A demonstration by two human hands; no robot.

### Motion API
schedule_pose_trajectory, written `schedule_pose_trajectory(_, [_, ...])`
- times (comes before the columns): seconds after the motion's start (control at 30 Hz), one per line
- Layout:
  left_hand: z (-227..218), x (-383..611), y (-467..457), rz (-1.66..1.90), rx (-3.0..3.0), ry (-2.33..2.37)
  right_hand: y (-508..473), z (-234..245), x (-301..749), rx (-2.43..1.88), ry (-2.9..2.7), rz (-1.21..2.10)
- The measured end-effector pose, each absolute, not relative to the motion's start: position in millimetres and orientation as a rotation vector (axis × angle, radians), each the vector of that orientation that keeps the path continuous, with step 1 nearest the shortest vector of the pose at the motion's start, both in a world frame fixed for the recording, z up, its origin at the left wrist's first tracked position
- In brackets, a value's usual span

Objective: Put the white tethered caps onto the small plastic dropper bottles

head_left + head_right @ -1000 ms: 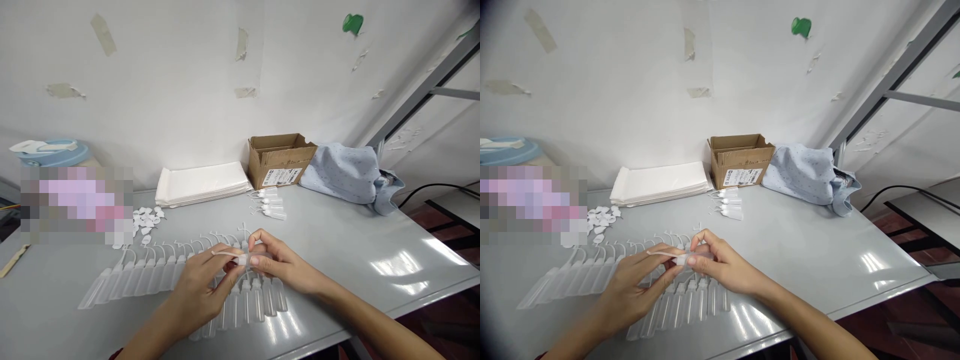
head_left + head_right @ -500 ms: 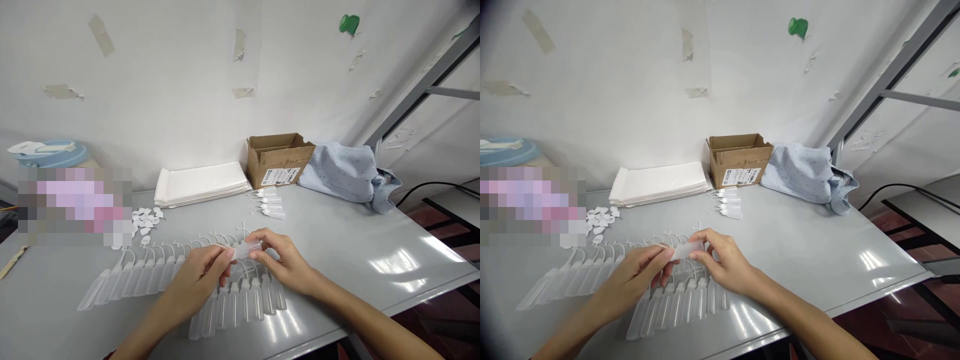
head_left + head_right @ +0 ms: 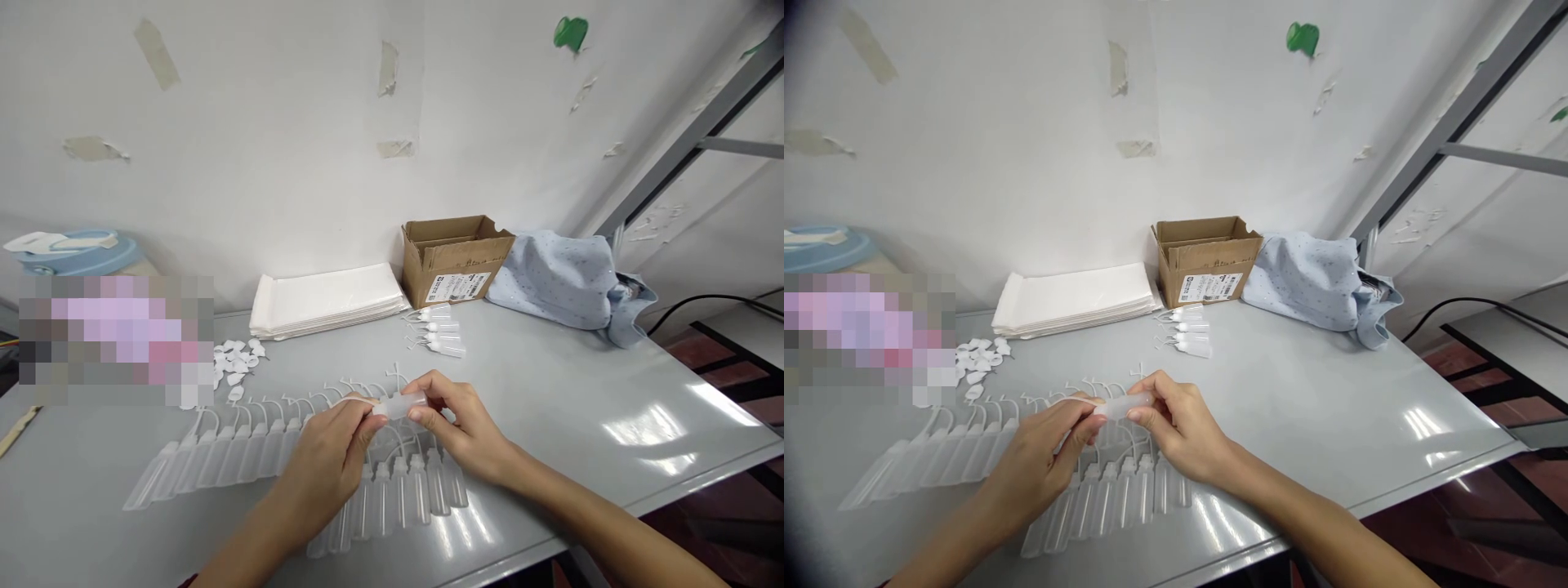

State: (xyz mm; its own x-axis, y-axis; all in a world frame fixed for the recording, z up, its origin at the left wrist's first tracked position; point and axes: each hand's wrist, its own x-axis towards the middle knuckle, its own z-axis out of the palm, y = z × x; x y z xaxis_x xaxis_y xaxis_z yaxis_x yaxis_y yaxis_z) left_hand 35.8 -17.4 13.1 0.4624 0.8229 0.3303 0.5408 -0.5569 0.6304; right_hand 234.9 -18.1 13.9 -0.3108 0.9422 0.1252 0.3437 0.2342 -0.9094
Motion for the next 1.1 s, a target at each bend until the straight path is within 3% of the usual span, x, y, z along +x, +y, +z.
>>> schedule_pose_trajectory(0.17, [9.5,34.5,-17.0,0.8,2.302,1.148,-13.6,14.6,238.1,-1.175,-1.913,1.028])
schedule_pose_trajectory(0.43, [15.0,37.7,-20.2,0.686,2.157,1.209,-11.1,10.0,237.9,-0.86,-2.137,0.54])
schedule_pose_trajectory(0.7, [23.7,14.9,-3.6,0.82,1.937,1.63,20.3,-8.8,265.7,-1.508,-2.035,0.059])
schedule_pose_trajectory(0.83, [27.5,2.6,3.7,0.921,1.872,1.8,29.4,-9.0,277.2,-1.785,-2.1,0.065])
schedule_pose_trajectory(1.1, [33.6,-12.3,12.3,0.921,1.753,1.974,29.9,-9.9,275.4,-1.885,-2.14,0.029])
